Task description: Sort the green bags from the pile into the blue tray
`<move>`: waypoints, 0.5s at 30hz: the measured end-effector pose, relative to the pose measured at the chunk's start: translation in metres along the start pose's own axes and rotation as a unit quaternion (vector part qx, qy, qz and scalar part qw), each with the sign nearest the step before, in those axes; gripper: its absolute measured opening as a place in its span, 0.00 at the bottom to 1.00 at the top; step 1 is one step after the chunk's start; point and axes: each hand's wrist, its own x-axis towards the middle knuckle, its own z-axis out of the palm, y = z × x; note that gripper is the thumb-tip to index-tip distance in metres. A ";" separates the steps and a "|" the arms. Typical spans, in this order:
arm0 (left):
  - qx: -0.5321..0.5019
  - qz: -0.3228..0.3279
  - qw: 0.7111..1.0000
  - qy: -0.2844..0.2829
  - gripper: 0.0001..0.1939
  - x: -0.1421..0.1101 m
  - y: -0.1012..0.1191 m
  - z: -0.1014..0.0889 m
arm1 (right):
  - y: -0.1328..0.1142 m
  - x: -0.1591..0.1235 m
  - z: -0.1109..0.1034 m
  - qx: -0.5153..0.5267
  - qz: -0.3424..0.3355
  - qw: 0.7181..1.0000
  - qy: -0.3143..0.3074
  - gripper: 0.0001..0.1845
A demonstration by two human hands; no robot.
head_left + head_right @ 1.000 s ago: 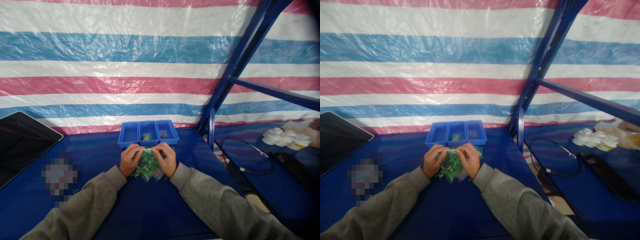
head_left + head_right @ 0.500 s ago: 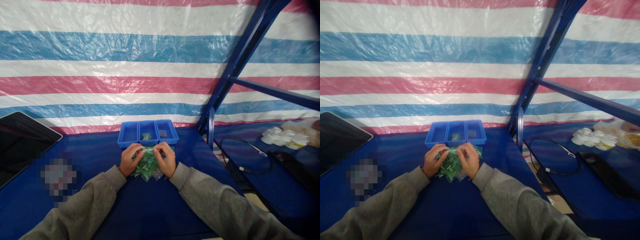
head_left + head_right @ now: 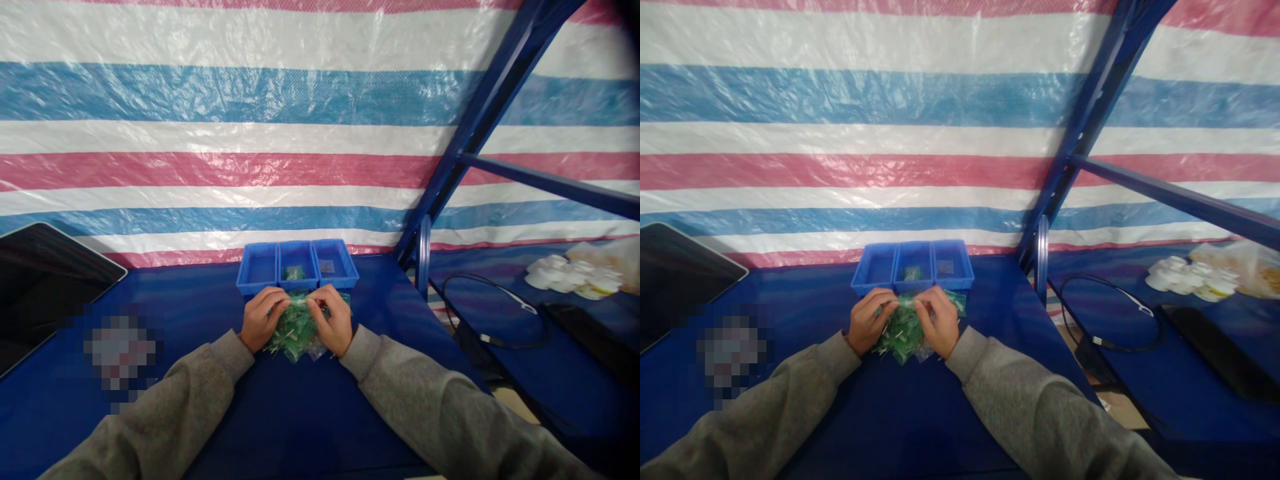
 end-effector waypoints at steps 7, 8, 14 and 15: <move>-0.005 0.001 1.000 0.014 0.05 -0.002 -0.002 0.001 | 0.000 0.001 0.000 0.012 -0.002 1.000 -0.005 0.07; -0.003 0.000 1.000 0.020 0.05 -0.002 -0.002 0.001 | 0.000 0.001 0.000 0.015 0.002 1.000 -0.007 0.07; 0.009 -0.004 0.999 0.044 0.05 -0.004 -0.002 0.001 | 0.003 0.001 0.001 0.008 0.003 0.999 -0.039 0.07; 0.008 -0.005 0.999 0.043 0.05 -0.004 -0.002 0.000 | 0.003 0.002 0.001 0.007 0.003 0.999 -0.041 0.07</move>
